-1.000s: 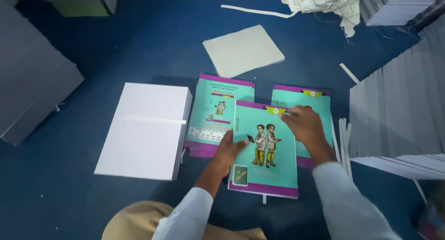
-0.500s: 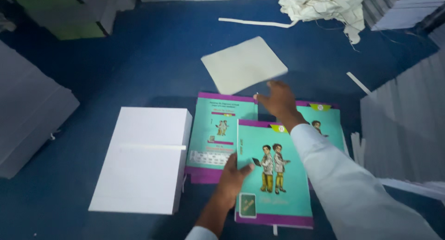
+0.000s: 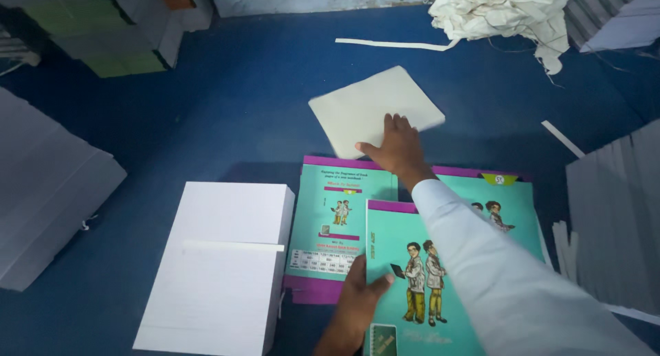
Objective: The person assembles notebooks by inserting loose white paper sheets into purple covers. They pick up a cover, insert a sheet, and place the completed notebook onto a growing stack. The person repeats this process multiple times.
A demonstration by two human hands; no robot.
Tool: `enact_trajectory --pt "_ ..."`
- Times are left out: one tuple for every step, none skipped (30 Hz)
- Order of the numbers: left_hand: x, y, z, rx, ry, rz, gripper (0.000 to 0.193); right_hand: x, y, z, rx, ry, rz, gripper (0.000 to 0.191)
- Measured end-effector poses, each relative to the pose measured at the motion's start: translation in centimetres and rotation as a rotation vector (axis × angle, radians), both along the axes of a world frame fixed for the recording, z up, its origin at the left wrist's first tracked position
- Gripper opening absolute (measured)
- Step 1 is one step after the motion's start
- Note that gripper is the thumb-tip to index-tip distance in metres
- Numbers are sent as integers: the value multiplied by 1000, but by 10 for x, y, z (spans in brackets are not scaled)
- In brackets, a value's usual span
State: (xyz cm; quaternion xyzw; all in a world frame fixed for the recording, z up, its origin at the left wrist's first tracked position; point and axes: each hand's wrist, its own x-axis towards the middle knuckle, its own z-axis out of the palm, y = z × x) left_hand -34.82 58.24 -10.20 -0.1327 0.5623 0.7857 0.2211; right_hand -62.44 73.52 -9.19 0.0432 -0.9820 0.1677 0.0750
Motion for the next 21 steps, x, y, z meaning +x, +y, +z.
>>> enact_trajectory --pt "-10 3 -4 -13 -18 -4 51 -11 1 -5 11 17 -1 109" --pt "-18 7 -9 -27 -38 -6 50 -18 2 -8 -3 12 -14 109" --pt "-24 12 -13 -41 -59 -8 50 -23 4 -12 -17 7 -27 110" --pt "-28 16 -18 -54 -80 -12 49 -27 5 -15 -31 2 -41 110" --pt "-30 18 -22 5 -58 2 50 -31 5 -16 -18 -66 -69 108" --pt "-31 20 -26 64 -35 15 51 -36 5 -17 -6 -133 -97 107" --pt "-32 24 -30 124 -14 27 53 -40 7 -18 8 -201 -125 105" --pt "-35 27 -34 129 1 25 53 -43 10 -18 36 -221 -131 105" --pt "-38 29 -37 133 16 24 53 -47 12 -19 63 -240 -137 104" --pt "-42 31 -39 137 31 22 53 -51 14 -21 91 -260 -142 103" --pt "-45 33 -40 136 31 30 54 -55 16 -23 71 -225 -146 110" --pt "-48 36 -40 134 32 38 55 -58 18 -26 51 -191 -149 118" --pt "-51 37 -39 133 31 47 56 -61 20 -28 31 -157 -152 125" --pt "-54 36 -38 103 -10 33 55 -64 22 -32 25 -149 -147 125" --pt "-56 35 -37 73 -52 20 54 -66 23 -36 19 -142 -142 125" --pt "-58 34 -35 42 -94 7 54 -69 23 -40 13 -134 -136 125" --pt "-61 32 -35 30 -81 5 52 -75 22 -44 26 -144 -145 123" --pt "-64 31 -34 17 -68 5 51 -81 22 -47 39 -152 -153 121" --pt "-67 31 -34 5 -54 3 49 -86 23 -50 52 -160 -161 119" --pt "-70 31 -35 -2 -45 6 49 -88 25 -54 45 -125 -146 111" --pt "-72 33 -36 -8 -36 8 49 -87 30 -57 38 -91 -131 104"
